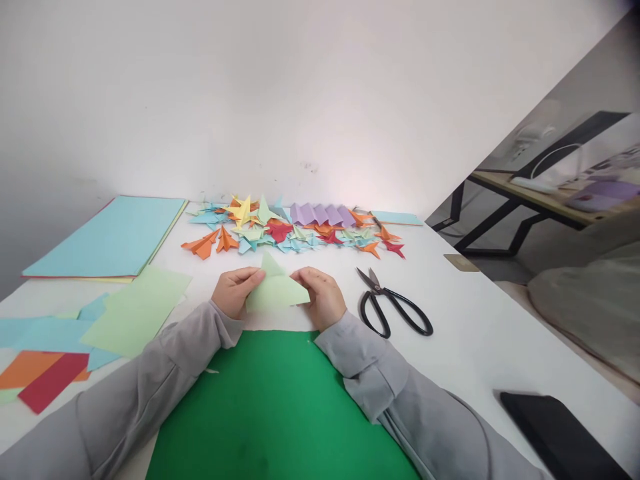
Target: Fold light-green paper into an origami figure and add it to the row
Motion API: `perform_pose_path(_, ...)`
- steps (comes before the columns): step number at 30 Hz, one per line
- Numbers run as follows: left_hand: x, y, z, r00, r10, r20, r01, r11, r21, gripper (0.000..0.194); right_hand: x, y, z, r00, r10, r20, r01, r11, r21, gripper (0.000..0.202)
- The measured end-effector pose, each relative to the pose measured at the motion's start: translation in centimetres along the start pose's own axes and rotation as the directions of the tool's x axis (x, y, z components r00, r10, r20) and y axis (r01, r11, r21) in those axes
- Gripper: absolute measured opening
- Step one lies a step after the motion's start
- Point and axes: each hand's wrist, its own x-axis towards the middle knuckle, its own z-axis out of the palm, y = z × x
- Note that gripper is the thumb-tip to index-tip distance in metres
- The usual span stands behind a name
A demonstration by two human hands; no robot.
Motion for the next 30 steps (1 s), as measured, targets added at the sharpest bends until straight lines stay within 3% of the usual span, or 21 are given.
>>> perform_pose_path(2, 0.2, 0.0, 0.1, 0.996, -0.073, -0.05, 0.067, 0.991, -0.113, 0.031, 0.1, 0.2, -0.2, 0.999, 0.0, 0.044, -0.001, 1.0, 0.014, 0.013)
perform_pose_path(6, 0.2, 0.4, 0.6, 0.982, -0.124, -0.145, 0.085, 0.965, -0.247, 0.039, -0.2, 0.4, -0.3, 0.966, -0.038, 0.255, 0.061, 0.995, -0.083, 0.029)
perform_pose_path(8, 0.2, 0.6, 0.7, 0.979, -0.134, -0.15, 0.092, 0.961, -0.26, 0.039, -0.6, 0.3, -0.1, 0.924, -0.064, 0.376, 0.125, 0.982, -0.14, 0.031)
perform_pose_path(10, 0.1, 0.6, 0.5, 0.987, -0.12, -0.105, 0.092, 0.967, -0.237, 0.036, -0.9, 0.3, 0.2, 0.901, -0.095, 0.423, 0.18, 0.97, -0.166, 0.034)
perform_pose_path(13, 0.0, 0.4, 0.2, 0.998, -0.066, 0.012, 0.067, 0.991, -0.116, 0.029, -0.9, 0.4, 0.4, 0.929, -0.123, 0.35, 0.19, 0.968, -0.164, 0.034)
perform_pose_path(18, -0.3, 0.6, 0.2, 0.993, 0.009, 0.12, -0.02, 0.996, 0.091, 0.022, -0.5, 0.8, 0.0, 0.972, -0.066, 0.225, 0.097, 0.987, -0.127, 0.031)
perform_pose_path(23, -0.4, 0.7, 0.3, 0.988, -0.04, 0.147, 0.022, 0.992, 0.125, 0.018, -0.5, 0.5, -0.1, 0.988, -0.03, 0.149, 0.041, 0.997, -0.07, 0.027)
perform_pose_path(30, -0.6, 0.7, 0.3, 0.987, -0.045, 0.151, 0.025, 0.99, 0.137, 0.026, -0.6, 0.5, -0.1, 0.988, -0.046, 0.145, 0.058, 0.995, -0.08, 0.026)
